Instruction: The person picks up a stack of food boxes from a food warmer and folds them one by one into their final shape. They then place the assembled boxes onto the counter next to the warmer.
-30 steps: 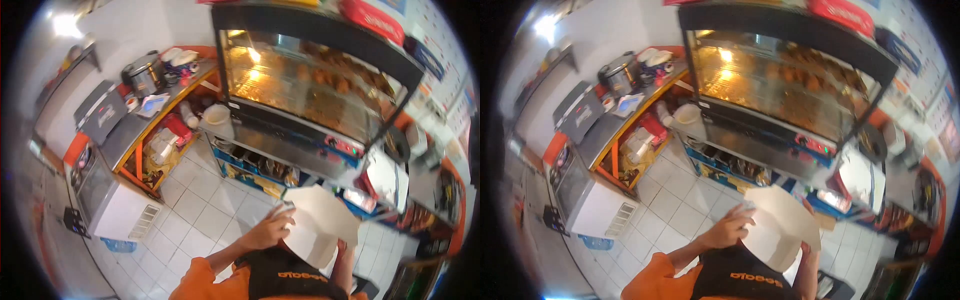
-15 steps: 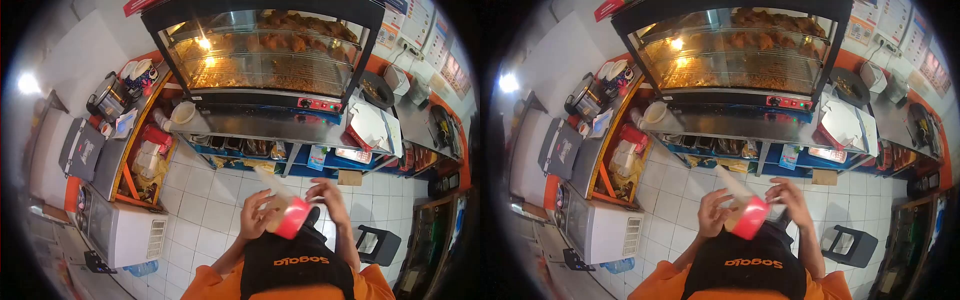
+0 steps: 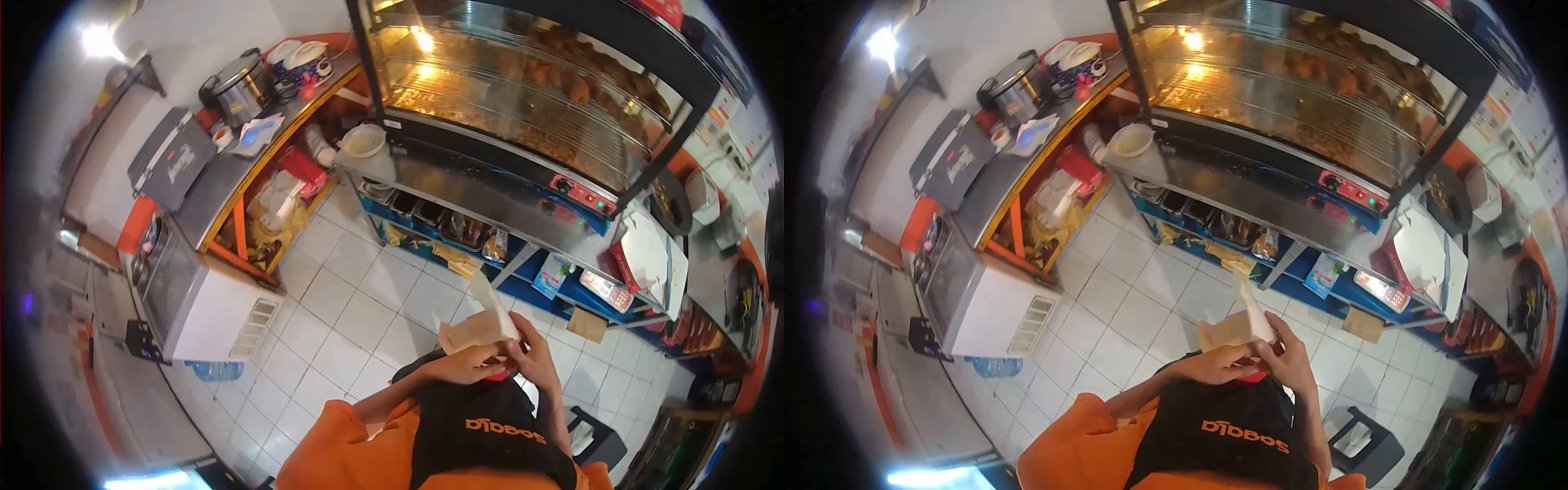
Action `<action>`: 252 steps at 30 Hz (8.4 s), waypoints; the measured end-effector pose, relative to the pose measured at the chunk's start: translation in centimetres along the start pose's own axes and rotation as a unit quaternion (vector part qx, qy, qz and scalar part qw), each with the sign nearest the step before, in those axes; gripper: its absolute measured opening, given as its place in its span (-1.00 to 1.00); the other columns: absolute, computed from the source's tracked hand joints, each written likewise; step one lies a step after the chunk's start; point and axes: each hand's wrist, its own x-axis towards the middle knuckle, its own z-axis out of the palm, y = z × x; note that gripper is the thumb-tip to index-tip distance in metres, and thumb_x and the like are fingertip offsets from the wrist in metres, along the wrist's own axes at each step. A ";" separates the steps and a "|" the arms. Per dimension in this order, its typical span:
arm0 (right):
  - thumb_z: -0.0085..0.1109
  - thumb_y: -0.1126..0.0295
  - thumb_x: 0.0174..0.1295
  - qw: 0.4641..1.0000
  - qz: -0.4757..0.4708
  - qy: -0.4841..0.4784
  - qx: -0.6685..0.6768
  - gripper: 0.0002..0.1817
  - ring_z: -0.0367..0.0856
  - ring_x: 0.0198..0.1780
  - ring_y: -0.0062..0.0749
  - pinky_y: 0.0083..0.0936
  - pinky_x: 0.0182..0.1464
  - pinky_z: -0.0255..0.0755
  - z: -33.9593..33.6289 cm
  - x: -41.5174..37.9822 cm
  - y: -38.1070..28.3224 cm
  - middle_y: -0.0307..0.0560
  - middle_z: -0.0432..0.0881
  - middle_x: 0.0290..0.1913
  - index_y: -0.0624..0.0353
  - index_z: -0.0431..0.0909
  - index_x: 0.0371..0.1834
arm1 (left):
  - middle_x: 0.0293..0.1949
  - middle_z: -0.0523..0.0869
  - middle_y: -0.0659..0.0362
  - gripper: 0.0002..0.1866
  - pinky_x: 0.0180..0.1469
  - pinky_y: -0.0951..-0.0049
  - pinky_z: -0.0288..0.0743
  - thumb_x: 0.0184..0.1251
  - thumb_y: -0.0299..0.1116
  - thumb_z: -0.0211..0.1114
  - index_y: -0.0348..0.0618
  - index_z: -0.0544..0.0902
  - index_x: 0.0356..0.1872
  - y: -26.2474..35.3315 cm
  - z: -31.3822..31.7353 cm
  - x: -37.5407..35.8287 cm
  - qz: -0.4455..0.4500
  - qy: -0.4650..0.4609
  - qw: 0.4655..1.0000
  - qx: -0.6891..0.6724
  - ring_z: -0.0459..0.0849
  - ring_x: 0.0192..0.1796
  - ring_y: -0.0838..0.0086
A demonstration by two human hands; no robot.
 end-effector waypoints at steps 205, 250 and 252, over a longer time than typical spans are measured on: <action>0.58 0.30 0.12 0.857 -0.211 0.419 -0.214 -0.29 0.58 0.38 0.01 -0.18 0.25 0.57 -5.2 -12.7 -11.1 0.17 0.54 0.41 0.31 0.50 0.32 | 0.31 0.57 -0.04 -0.30 0.35 0.22 0.52 0.39 -0.46 0.31 -0.31 0.28 0.52 4.0 -3.6 -1.8 0.020 0.252 0.886 -0.389 0.57 0.36 0.25; 0.69 0.36 0.01 0.961 -0.261 0.080 0.037 -0.67 0.70 -0.30 -0.40 -0.52 -0.36 0.53 -6.5 -10.7 -6.4 -0.21 0.78 -0.24 0.16 0.76 -0.18 | 0.01 0.74 -0.27 -0.73 -0.02 0.07 0.76 0.27 -0.61 0.40 -0.18 0.57 -0.06 -4.0 -10.5 -2.1 0.284 -0.002 0.896 -0.341 0.79 0.05 0.03; 0.69 0.37 0.00 0.956 -0.285 0.067 0.029 -0.67 0.70 -0.28 -0.39 -0.48 -0.33 0.54 -6.4 -11.0 -6.2 -0.23 0.79 -0.26 0.16 0.76 -0.20 | -0.06 0.74 -0.22 -0.72 -0.12 0.17 0.77 0.22 -0.63 0.47 -0.12 0.51 -0.23 -3.1 -10.1 -2.1 0.260 0.041 0.898 -0.352 0.80 -0.02 0.07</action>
